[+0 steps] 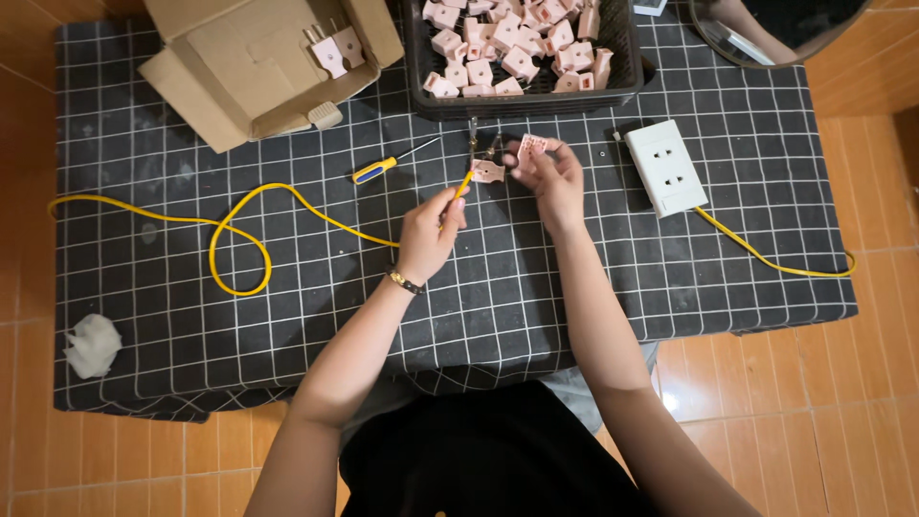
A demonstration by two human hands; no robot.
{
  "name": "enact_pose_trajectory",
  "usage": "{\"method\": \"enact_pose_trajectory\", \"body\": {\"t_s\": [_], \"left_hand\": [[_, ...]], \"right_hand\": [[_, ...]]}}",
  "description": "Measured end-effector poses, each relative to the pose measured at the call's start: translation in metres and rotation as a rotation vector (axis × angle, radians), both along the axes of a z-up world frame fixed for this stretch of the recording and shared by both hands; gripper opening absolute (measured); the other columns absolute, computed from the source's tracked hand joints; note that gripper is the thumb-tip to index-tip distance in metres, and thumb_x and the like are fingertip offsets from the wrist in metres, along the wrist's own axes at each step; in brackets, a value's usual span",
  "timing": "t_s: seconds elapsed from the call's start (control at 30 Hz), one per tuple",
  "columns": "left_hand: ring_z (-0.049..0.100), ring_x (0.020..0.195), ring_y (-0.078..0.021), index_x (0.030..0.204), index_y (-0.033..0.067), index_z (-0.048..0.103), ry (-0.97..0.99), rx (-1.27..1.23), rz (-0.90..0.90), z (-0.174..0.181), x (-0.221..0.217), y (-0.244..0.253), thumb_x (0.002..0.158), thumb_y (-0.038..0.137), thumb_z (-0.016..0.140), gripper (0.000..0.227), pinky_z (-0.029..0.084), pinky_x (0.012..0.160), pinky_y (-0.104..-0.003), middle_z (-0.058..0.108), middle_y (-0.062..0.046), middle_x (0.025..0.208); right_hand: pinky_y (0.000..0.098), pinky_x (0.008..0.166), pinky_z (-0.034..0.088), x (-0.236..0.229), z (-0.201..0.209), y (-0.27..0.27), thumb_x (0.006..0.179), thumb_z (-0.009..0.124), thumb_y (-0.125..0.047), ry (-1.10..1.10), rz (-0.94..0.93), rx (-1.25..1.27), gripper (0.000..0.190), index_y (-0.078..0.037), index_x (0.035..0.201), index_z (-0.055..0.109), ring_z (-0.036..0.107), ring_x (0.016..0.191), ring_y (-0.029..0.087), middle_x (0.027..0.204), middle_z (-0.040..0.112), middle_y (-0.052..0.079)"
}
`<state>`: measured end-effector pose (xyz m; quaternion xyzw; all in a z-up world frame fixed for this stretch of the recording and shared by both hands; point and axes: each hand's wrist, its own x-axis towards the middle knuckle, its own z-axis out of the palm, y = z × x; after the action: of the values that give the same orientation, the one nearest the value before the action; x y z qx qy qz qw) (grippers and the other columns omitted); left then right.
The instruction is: The person assembles a pink electrical plug by inserting a yellow cable into the housing and securing it with a screwdriver. They then attach the plug cover and tighten the screws to complete the assembly.
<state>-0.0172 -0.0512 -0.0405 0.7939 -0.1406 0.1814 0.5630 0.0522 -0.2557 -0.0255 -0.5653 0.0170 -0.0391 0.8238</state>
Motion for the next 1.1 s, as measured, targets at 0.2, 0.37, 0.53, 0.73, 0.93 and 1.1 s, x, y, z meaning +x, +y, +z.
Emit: {"method": "enact_pose_trajectory", "body": {"t_s": [0.2,0.37,0.53,0.73,0.93,1.1], "left_hand": [[0.070,0.061,-0.0282,0.151,0.0033,0.050,-0.008,0.045,-0.088,-0.001,-0.006,-0.001,0.110,0.007,0.048,0.041,0.058,0.058,-0.040,0.073,-0.015,0.075],[0.074,0.069,-0.0272,0.157,0.0228,0.051,-0.116,0.282,-0.027,-0.006,-0.004,-0.004,0.108,0.010,0.050,0.051,0.061,0.064,-0.039,0.074,-0.007,0.077],[0.074,0.068,-0.0235,0.159,0.0255,0.048,-0.137,0.418,0.024,-0.011,-0.007,-0.004,0.105,0.009,0.054,0.057,0.062,0.063,-0.037,0.072,-0.004,0.076],[0.073,0.063,-0.0256,0.159,0.0284,0.047,-0.113,0.521,0.054,-0.016,-0.004,-0.006,0.104,0.013,0.054,0.057,0.061,0.056,-0.039,0.072,-0.005,0.074],[0.072,0.060,-0.0285,0.159,0.0315,0.048,-0.086,0.566,0.060,-0.022,-0.004,-0.008,0.105,0.017,0.052,0.056,0.060,0.053,-0.042,0.072,-0.008,0.071],[0.071,0.058,-0.0292,0.157,0.0307,0.049,-0.094,0.606,0.067,-0.017,-0.006,-0.007,0.104,0.017,0.053,0.055,0.060,0.053,-0.042,0.071,-0.009,0.070]], "right_hand": [[0.0318,0.087,0.069,-0.007,-0.007,0.016,0.108,0.054,-0.013,0.053,0.200,0.292,0.029,-0.004,0.134,0.044,0.077,0.104,0.029,0.127,0.069,0.028],[0.0406,0.098,0.065,-0.013,-0.006,0.017,0.103,0.051,-0.003,-0.021,0.323,0.260,0.049,0.007,0.151,0.045,0.072,0.117,0.036,0.137,0.063,0.030],[0.0397,0.100,0.063,-0.014,-0.009,0.023,0.097,0.053,0.006,-0.071,0.313,0.202,0.053,0.009,0.150,0.045,0.070,0.120,0.037,0.139,0.061,0.032],[0.0406,0.100,0.061,-0.016,-0.010,0.028,0.100,0.056,0.005,-0.111,0.295,0.128,0.050,0.007,0.149,0.047,0.067,0.123,0.040,0.138,0.062,0.031],[0.0417,0.098,0.061,-0.016,-0.016,0.029,0.105,0.058,-0.001,-0.123,0.254,0.057,0.046,0.006,0.149,0.048,0.067,0.122,0.041,0.136,0.063,0.032],[0.0430,0.094,0.062,-0.018,-0.018,0.031,0.107,0.059,-0.006,-0.132,0.191,-0.038,0.041,0.007,0.145,0.052,0.070,0.116,0.039,0.130,0.067,0.031]]}}
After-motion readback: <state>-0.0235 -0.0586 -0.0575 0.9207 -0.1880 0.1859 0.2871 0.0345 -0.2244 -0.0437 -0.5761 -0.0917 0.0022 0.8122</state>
